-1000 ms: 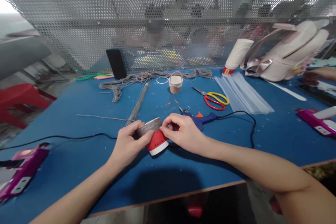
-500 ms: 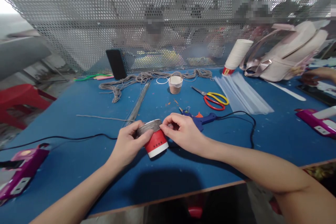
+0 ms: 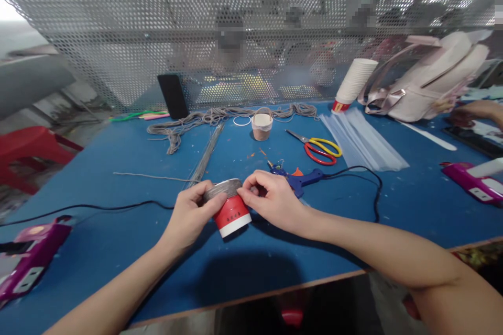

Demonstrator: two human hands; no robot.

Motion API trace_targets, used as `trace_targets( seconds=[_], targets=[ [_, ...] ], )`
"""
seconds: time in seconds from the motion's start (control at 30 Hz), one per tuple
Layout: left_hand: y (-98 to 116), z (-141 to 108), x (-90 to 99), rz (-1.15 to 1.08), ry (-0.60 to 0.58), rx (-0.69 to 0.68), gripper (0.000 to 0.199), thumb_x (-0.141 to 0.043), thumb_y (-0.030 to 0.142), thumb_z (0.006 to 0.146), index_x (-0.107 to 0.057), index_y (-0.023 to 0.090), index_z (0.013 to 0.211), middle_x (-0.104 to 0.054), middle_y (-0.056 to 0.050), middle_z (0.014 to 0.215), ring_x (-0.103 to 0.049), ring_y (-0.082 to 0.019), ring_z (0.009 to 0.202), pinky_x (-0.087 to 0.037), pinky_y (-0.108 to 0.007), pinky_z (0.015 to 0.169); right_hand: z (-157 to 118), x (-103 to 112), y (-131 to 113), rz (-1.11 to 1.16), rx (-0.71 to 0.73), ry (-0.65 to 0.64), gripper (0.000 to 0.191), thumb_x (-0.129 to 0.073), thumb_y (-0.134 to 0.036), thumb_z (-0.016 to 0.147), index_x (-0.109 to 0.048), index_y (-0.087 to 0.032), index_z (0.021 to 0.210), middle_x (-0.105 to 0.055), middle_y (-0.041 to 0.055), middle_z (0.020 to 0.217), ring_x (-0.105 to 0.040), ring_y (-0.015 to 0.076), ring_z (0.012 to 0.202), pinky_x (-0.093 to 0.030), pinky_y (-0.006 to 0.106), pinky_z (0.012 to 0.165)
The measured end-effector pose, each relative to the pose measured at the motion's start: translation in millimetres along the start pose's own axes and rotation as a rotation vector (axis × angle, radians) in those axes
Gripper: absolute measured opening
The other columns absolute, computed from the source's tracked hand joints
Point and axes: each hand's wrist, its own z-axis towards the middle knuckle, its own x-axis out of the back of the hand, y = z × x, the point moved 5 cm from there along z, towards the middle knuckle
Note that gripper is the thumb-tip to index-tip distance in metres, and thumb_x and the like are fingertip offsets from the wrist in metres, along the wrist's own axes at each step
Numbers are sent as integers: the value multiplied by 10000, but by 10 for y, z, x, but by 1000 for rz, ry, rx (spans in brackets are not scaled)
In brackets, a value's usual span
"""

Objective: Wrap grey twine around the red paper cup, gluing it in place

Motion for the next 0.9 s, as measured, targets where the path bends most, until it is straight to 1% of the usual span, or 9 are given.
trace_targets(
  seconds=[0.17,0.33,0.4,0.43,0.5,0.57,0.63,0.73,0.9],
  targets=[
    [-29,3,-3,-16,-12,-4,337,-622,400,666,-408,190,513,-345,58,526,-310,-87,506,-262,-217,475,3,-6,15,18,-20,-12,158,-588,-230,834,-555,-178,688,-546,-34,668,-471,87,603,-363,221,573],
    [-29,-5,17,-45,-28,-50,328,-627,381,670,-410,190,515,-371,57,523,-324,-90,506,-278,-222,481,7,-6,-2,142,-70,-39,137,-591,-250,836,-545,-182,725,-557,-28,723,-491,90,634,-394,216,583],
    [17,-17,23,-29,-44,-97,308,-632,359,662,-424,191,508,-410,46,529,-363,-103,523,-310,-234,503,5,15,-26,185,-73,-28,82,-601,-256,826,-558,-187,819,-575,-9,833,-509,95,680,-412,213,583],
    [45,-24,25,-22,-56,-128,303,-634,348,659,-427,193,501,-426,39,531,-388,-113,536,-330,-242,520,5,25,-41,198,-62,-30,104,-605,-255,823,-565,-190,895,-579,5,907,-515,96,701,-420,212,582],
    [91,-34,21,-30,-95,-191,291,-632,340,664,-440,199,495,-449,25,537,-438,-138,573,-371,-263,564,6,37,-77,209,-12,-66,242,-601,-246,828,-555,-204,1062,-566,37,1071,-523,93,726,-436,216,591],
    [109,-39,13,-75,-142,-250,291,-607,363,695,-462,204,499,-463,10,545,-465,-160,607,-396,-286,606,10,36,-114,207,60,-135,307,-585,-233,846,-542,-218,1150,-555,51,1153,-536,94,746,-451,226,621],
    [85,-34,2,-140,-189,-281,311,-562,402,740,-484,206,512,-470,-1,555,-466,-169,617,-407,-302,631,17,35,-137,190,128,-192,275,-575,-232,864,-562,-216,1138,-575,48,1137,-555,107,795,-462,239,668],
    [15,-13,-25,-210,-250,-282,292,-512,425,784,-551,203,598,-521,-18,620,-492,-179,657,-426,-312,665,33,45,-142,133,206,-204,215,-582,-241,877,-589,-202,1088,-607,38,1061,-567,129,884,-463,253,745],
    [-3,27,-9,-237,-219,-335,132,-532,320,785,-580,206,739,-580,-34,803,-545,-196,840,-451,-319,787,46,-2,-73,12,268,-194,204,-582,-211,882,-605,-187,1083,-603,40,1015,-568,135,909,-449,262,817]
  ],
)
